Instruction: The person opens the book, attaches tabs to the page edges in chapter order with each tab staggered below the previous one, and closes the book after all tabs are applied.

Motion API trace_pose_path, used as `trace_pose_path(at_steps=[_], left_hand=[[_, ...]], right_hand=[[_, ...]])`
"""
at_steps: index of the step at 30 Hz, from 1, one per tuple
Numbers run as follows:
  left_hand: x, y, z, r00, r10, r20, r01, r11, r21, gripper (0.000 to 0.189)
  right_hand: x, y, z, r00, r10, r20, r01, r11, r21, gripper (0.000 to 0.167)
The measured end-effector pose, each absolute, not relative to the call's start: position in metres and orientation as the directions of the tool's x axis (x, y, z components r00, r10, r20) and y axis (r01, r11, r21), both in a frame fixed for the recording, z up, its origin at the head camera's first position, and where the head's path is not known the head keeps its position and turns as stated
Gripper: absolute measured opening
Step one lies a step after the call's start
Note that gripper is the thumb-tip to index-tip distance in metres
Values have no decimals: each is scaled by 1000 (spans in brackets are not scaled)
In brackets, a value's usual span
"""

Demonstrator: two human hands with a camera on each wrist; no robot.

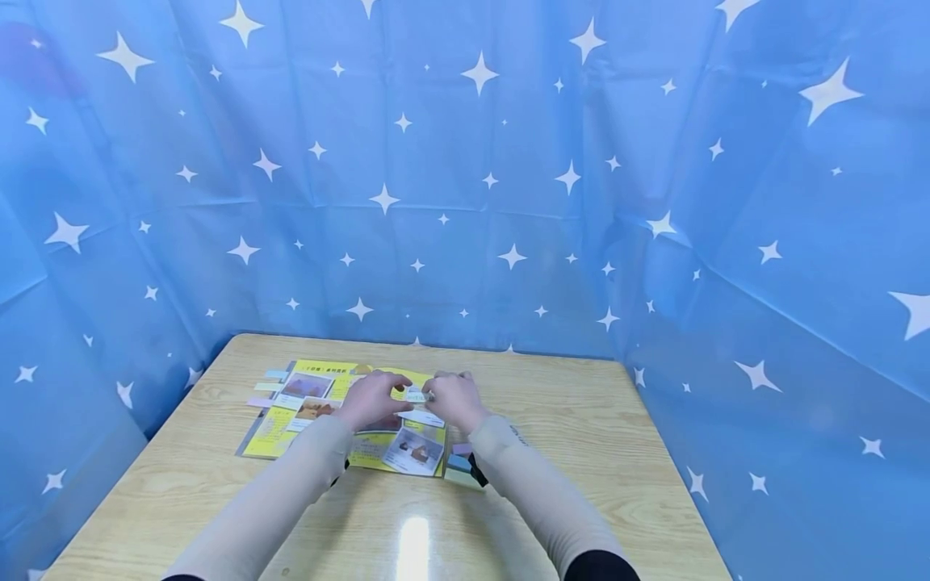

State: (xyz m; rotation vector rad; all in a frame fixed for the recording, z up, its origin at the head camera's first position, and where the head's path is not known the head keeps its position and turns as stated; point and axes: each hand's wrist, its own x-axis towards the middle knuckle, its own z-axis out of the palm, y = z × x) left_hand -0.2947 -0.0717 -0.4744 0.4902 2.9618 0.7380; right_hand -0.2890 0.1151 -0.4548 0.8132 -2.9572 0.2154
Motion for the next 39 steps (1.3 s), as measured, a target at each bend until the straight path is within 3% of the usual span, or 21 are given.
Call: trace_pose_path(at_steps=[19,30,39], left_hand=[[-293,-66,-469,-930,365,50,349,829,437,26],[-296,-70,-474,-868,473,150,496,818,292,28],[-297,-70,-474,-859,486,161,512,823,247,28]], right_hand=[[-291,117,-458,-842,-526,124,-538,835,-114,20],[-289,119,-456,-847,-522,102,-532,829,-171,21],[-291,120,-454,-841,-527,119,-540,831,-134,27]])
